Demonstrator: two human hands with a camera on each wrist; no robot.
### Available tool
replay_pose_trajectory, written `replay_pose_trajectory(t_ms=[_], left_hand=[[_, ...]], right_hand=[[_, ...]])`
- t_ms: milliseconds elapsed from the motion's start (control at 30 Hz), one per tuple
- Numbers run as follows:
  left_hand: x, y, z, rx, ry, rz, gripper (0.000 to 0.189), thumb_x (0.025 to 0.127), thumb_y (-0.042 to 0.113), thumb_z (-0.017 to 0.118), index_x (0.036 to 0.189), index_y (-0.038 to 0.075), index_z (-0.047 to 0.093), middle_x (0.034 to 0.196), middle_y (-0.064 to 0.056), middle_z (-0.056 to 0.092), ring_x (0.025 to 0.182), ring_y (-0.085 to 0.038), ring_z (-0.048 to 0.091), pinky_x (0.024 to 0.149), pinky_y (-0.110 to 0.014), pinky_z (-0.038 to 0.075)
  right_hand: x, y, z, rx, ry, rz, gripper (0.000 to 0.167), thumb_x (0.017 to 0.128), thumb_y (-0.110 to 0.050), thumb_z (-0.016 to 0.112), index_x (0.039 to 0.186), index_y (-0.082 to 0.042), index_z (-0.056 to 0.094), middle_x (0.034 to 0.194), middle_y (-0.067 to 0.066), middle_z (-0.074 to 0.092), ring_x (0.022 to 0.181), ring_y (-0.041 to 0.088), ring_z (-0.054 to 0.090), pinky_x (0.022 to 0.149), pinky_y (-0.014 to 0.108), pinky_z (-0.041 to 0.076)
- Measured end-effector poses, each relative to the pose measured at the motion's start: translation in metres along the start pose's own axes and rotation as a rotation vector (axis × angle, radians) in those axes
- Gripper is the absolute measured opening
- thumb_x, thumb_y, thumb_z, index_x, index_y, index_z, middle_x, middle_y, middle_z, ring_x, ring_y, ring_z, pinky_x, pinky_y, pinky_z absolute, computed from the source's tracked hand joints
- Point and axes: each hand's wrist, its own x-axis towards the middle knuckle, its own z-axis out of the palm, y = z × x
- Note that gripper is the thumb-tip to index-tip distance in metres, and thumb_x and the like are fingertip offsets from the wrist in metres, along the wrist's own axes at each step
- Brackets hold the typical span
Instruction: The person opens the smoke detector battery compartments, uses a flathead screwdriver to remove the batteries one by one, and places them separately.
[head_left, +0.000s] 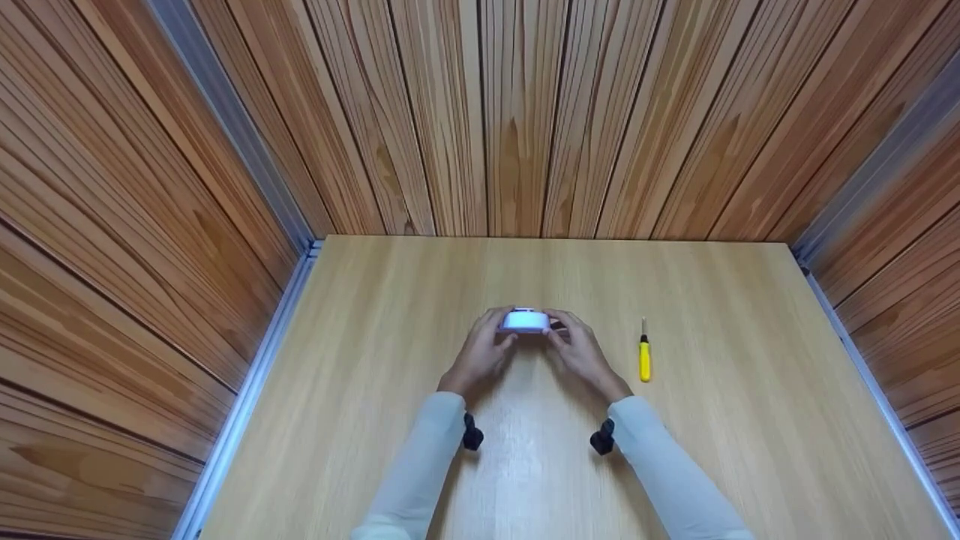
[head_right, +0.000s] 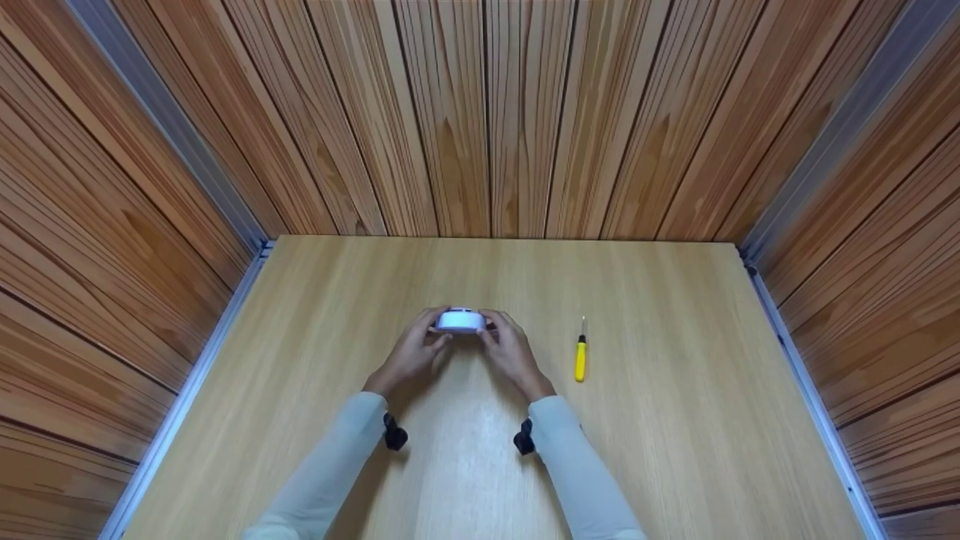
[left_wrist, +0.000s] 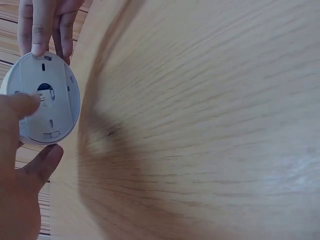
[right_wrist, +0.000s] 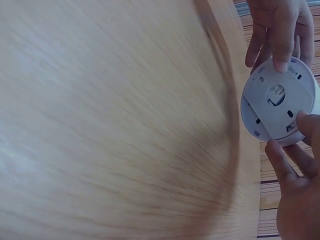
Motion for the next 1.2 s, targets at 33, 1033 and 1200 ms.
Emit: replay_pose_trajectory(t_ms=[33,1033,1200], left_hand=[[0.0003,-0.0001,0.0004,0.015,0.007,0.005,0.054,0.106,0.013,0.066,0.158,0.012,0.049,0.155,-0.006,0.056,0.149,-0.027,0.049,0.125,-0.044,0.038],[0.0014,0.0088,0.0045,-0.070,0.013,-0.139,0.046,0.112,0.019,0.055,0.157,0.014,0.047,0.150,-0.004,0.056,0.137,-0.019,0.053,0.118,-0.040,0.046],[0.0002,0.0089,0.0073,-0.135,-0.008,-0.181,0.048,0.113,0.023,0.054,0.160,0.021,0.045,0.156,0.000,0.052,0.134,-0.017,0.056,0.118,-0.041,0.046]], right_hand=[[-0.0003,-0.0006,0.0000,0.004,0.002,0.002,0.039,0.107,-0.006,0.062,0.146,-0.004,0.060,0.142,0.018,0.064,0.126,0.034,0.065,0.108,0.049,0.054],[-0.0043,0.0057,-0.0048,0.029,0.060,0.080,0.032,0.108,-0.016,0.063,0.136,0.000,0.064,0.126,0.016,0.071,0.115,0.028,0.066,0.103,0.043,0.055],[-0.0075,0.0085,-0.0065,0.043,0.054,0.107,0.033,0.109,-0.017,0.061,0.138,-0.001,0.063,0.127,0.015,0.071,0.116,0.028,0.064,0.105,0.043,0.053]])
